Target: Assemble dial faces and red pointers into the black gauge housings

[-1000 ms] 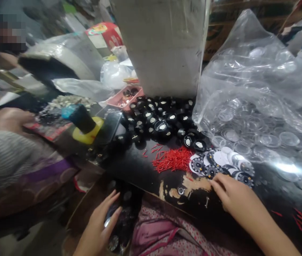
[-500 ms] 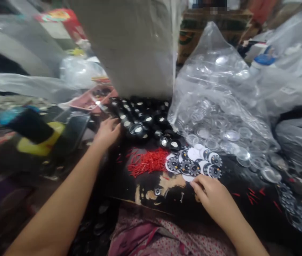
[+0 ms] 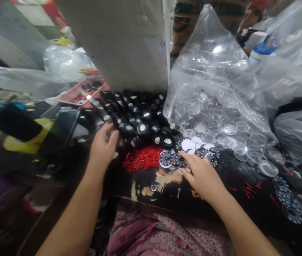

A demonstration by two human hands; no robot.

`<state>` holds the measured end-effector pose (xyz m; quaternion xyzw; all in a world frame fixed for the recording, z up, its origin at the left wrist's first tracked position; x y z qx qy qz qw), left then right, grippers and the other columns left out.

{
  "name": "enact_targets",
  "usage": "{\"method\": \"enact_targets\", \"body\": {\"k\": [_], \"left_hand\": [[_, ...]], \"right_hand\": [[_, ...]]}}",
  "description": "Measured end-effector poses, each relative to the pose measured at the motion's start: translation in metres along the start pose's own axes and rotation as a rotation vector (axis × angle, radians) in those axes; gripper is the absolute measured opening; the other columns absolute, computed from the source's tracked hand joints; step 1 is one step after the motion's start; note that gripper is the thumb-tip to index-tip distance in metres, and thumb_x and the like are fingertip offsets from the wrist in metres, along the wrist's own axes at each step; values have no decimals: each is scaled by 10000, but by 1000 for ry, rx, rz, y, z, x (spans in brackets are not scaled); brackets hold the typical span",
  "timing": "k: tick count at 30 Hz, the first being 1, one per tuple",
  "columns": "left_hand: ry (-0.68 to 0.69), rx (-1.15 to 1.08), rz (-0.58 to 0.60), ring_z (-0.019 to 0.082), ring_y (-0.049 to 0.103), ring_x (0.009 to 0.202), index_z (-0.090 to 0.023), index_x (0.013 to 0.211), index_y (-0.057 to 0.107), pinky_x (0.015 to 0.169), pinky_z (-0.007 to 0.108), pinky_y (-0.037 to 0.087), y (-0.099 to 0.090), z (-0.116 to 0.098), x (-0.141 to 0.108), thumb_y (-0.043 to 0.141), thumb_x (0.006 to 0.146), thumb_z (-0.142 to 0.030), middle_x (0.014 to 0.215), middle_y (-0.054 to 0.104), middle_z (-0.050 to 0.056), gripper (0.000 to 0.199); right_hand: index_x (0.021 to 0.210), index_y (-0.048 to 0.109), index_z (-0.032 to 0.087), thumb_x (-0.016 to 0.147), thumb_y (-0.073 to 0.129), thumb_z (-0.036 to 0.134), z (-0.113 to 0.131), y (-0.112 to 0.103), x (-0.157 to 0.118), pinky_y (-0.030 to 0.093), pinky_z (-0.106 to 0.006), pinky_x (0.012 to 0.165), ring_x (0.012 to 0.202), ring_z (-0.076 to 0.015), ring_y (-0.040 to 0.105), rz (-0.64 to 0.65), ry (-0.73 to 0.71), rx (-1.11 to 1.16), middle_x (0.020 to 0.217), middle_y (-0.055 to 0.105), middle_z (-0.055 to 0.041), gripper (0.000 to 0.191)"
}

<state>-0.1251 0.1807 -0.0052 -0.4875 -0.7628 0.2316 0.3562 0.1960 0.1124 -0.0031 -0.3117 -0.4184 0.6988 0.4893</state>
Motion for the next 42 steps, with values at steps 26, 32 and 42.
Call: {"method": "enact_targets", "body": {"k": [26,32,42], "left_hand": [[-913,-1324,564,209,723,856,-232,1147,703,773,331,585,42,-80,-171,631,885,-446,1133,748,75,346],[-912,-1321,508,252,711,1015,-254,1177,683,906,388,569,39,-82,-172,639,875,-452,1168,741,64,364],[-944,-1426,464,226,694,1026,-204,1109,695,914,361,558,39,-84,-171,577,917,-491,1141,741,94,364]], "right_hand": [[1274,599,184,869,683,315,15,-9,-3,444,-529,916,1079,-341,579,-83,53,-99,1170,633,-151,433],[1092,623,184,886,607,264,3,-8,1,429,-472,886,1041,-308,585,-264,64,-71,1082,636,-124,222],[865,702,206,898,601,373,-17,-26,-3,485,-350,786,824,-201,640,-304,214,432,869,699,-32,198]]}}
Point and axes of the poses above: each hand's wrist, its own x-axis towards the middle knuckle, its own y-axis out of the palm, z = x × y, the point moved 5 cm from there along x, towards the middle knuckle
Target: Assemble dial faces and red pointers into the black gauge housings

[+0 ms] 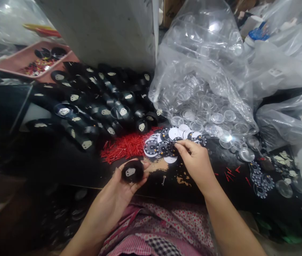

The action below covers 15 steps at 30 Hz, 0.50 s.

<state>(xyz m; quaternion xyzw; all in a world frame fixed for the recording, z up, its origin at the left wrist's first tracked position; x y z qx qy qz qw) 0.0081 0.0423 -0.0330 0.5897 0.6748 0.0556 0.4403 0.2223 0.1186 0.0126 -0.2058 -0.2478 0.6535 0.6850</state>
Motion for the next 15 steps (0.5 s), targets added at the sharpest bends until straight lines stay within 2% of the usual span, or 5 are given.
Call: {"method": "enact_targets", "body": {"k": [3,6,8,10,15], "left_hand": [[-48,-73,53,194,715,908,-218,1066,713,818,302,577,7,2,-1,608,892,-510,1088,758,79,356],[-77,-144,104,174,721,822,-233,1054,727,733,271,585,12,3,0,633,869,-524,1039,772,65,357],[-35,-160,45,173,722,879,-236,1080,718,746,260,583,9,0,4,615,883,-524,1075,766,66,364],[33,-138,-29,189,709,994,-214,1104,707,820,274,578,4,-5,6,587,909,-510,1125,752,82,374],[50,4,-17,243,666,1141,-195,1196,677,977,371,537,6,-7,3,593,935,-365,1241,709,96,323]], "right_hand": [[889,701,215,893,608,316,14,6,-8,494,-376,863,960,-216,638,-24,-65,64,981,678,-52,137],[985,614,220,879,607,299,22,31,-20,547,-333,697,766,-169,656,183,90,326,896,647,-19,133],[1126,537,226,871,592,274,27,46,-26,562,-321,639,653,-131,657,323,182,518,977,647,-25,265],[1181,518,223,866,586,258,30,51,-27,569,-329,655,640,-121,667,376,196,578,1078,642,-52,324],[972,662,224,876,617,287,39,38,-22,508,-341,800,873,-179,651,196,91,250,913,681,-20,123]]}}
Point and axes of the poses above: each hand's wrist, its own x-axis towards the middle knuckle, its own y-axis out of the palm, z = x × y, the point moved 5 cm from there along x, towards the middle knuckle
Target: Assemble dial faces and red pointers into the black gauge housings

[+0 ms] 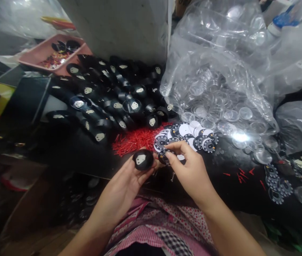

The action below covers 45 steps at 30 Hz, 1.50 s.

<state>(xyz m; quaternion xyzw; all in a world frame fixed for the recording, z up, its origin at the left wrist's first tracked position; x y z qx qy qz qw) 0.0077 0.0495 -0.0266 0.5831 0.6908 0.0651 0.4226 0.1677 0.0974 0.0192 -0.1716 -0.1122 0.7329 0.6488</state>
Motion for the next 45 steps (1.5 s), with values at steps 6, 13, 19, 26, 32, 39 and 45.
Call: {"method": "enact_targets", "body": {"k": [6,13,19,26,32,39,45], "left_hand": [[9,114,57,228,488,1365,-360,1268,642,1099,372,444,7,12,-7,594,937,-360,1419,601,-32,335],[43,337,141,227,463,1385,-366,1338,577,1162,421,355,1,10,-7,601,929,-351,1475,544,-32,410],[85,465,147,188,567,1276,-281,1205,622,1089,336,430,1,14,-9,602,906,-222,1349,647,14,305],[104,644,107,193,628,1173,-287,1194,639,1018,319,472,-22,9,-17,596,905,-226,1242,697,18,299],[105,226,-86,246,656,1123,-243,1120,656,986,399,510,-39,1,-14,672,862,-313,1159,718,55,268],[185,228,-119,258,643,1146,-243,1167,633,1034,434,480,-26,-3,-11,631,876,-369,1198,705,72,317],[195,27,-64,258,635,1192,-230,1125,630,1069,448,461,-15,-8,-8,597,912,-347,1157,731,80,245]], "right_hand": [[886,613,217,882,608,277,15,16,-5,466,-297,655,736,-156,609,4,-29,-94,807,654,-6,60],[827,516,224,858,622,292,4,17,-1,452,-289,601,658,-142,575,127,69,-113,743,600,14,129],[919,524,227,875,594,277,-3,21,-17,456,-283,609,677,-144,571,185,74,-82,782,593,12,97],[1080,584,247,945,541,220,0,19,-28,476,-336,798,905,-180,636,322,-119,-219,1027,682,-24,145],[900,657,154,944,534,210,6,42,7,377,-433,771,895,-298,618,250,-237,-945,893,694,-94,142],[815,634,154,916,575,200,17,54,4,333,-375,738,793,-231,608,231,-348,-842,803,681,-55,125],[804,626,191,916,604,212,19,38,-1,354,-337,742,741,-174,570,102,-299,-469,777,664,-8,116]]}}
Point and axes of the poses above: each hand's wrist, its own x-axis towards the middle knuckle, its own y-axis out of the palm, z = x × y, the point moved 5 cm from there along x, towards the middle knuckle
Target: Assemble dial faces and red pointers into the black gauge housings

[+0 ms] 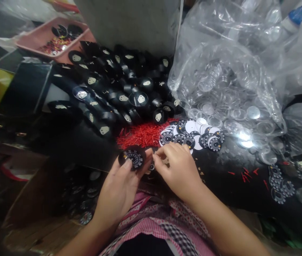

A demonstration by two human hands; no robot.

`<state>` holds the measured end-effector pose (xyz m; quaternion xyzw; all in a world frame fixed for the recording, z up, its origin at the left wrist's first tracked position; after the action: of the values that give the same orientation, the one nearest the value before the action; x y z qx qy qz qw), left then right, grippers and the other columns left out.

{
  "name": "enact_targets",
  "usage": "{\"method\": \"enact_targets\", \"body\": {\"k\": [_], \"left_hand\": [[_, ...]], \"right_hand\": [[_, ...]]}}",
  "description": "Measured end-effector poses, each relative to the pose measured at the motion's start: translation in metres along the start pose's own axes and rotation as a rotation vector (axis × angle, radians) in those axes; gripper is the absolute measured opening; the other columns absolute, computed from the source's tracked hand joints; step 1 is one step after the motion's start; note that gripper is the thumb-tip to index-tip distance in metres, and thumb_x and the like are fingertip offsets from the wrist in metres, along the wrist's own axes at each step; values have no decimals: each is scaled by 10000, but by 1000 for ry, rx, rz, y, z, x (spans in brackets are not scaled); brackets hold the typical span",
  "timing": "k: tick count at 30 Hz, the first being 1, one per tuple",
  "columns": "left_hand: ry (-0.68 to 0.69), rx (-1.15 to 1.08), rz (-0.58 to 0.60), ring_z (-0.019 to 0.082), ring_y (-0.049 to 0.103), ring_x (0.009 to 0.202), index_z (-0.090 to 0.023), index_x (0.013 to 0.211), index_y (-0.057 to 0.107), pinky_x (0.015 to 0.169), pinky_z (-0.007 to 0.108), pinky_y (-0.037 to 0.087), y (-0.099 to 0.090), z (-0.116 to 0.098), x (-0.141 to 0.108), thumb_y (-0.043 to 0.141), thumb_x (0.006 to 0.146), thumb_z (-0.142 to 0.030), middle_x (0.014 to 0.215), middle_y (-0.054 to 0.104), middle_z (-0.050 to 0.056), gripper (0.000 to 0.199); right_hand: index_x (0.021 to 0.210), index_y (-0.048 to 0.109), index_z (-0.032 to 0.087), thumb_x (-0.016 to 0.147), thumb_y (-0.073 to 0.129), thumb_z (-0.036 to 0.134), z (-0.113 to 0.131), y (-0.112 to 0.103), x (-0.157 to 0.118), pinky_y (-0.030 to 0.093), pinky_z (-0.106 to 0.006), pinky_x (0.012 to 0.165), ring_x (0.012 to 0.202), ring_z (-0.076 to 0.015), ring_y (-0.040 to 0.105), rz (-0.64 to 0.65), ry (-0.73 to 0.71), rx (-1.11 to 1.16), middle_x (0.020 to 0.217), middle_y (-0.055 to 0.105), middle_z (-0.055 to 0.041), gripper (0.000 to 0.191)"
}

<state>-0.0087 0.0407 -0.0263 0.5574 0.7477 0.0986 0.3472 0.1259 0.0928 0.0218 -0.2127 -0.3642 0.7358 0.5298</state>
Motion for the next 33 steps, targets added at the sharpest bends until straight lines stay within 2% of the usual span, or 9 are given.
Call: {"method": "enact_targets", "body": {"k": [2,5,10,16,22,27,30,33], "left_hand": [[-3,-49,10,251,643,1184,-242,1206,600,1067,445,464,2,-3,1,576,928,-343,1155,735,82,297],[-16,35,-6,234,653,1158,-295,1353,504,1037,423,487,3,0,5,581,927,-345,1199,716,60,436],[22,328,60,221,610,1193,-276,1240,593,1058,379,452,7,9,8,597,916,-344,1269,661,34,331],[90,499,95,179,623,1157,-257,1185,599,1022,302,462,14,-4,3,594,910,-286,1171,703,9,277],[160,635,80,189,645,1119,-251,1155,623,991,310,482,11,-6,0,593,901,-269,1147,712,10,256],[175,737,48,225,644,1143,-281,1163,659,1003,346,476,5,-6,-4,607,860,-194,1174,721,-3,320],[159,736,57,226,644,1149,-296,1172,668,1028,359,464,5,-8,-3,618,858,-199,1177,727,-9,332],[35,565,126,233,645,1163,-284,1191,661,1018,374,489,6,-5,3,610,886,-267,1244,704,15,310]], "right_hand": [[793,613,203,923,606,222,2,-4,-1,369,-324,743,711,-154,556,-23,0,119,757,650,11,131],[827,615,207,946,579,230,9,-5,-1,389,-317,751,754,-154,576,39,-25,226,794,653,6,127],[842,613,199,960,522,199,14,-5,-1,365,-359,757,796,-194,568,113,-15,54,823,646,-28,149],[818,588,198,959,518,196,11,-6,-4,360,-358,748,795,-200,564,136,7,44,821,637,-25,157],[763,524,204,943,514,155,12,-5,-9,378,-331,695,745,-186,544,139,-14,71,784,612,-25,187],[739,484,217,937,509,153,15,-4,-13,388,-311,662,717,-176,536,104,-8,84,767,609,-22,210],[693,473,219,927,546,189,10,-5,-13,370,-305,621,652,-163,515,112,42,67,698,587,-4,248],[672,500,218,925,577,248,6,-9,-11,371,-308,620,635,-158,517,107,41,75,673,583,3,266]]}}
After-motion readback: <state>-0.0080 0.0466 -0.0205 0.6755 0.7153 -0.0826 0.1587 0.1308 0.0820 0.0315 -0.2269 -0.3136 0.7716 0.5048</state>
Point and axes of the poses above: each hand's wrist, its own x-axis towards the middle knuckle, its own y-axis out of the palm, z = x × y, the point moved 5 cm from there along x, towards the middle knuckle
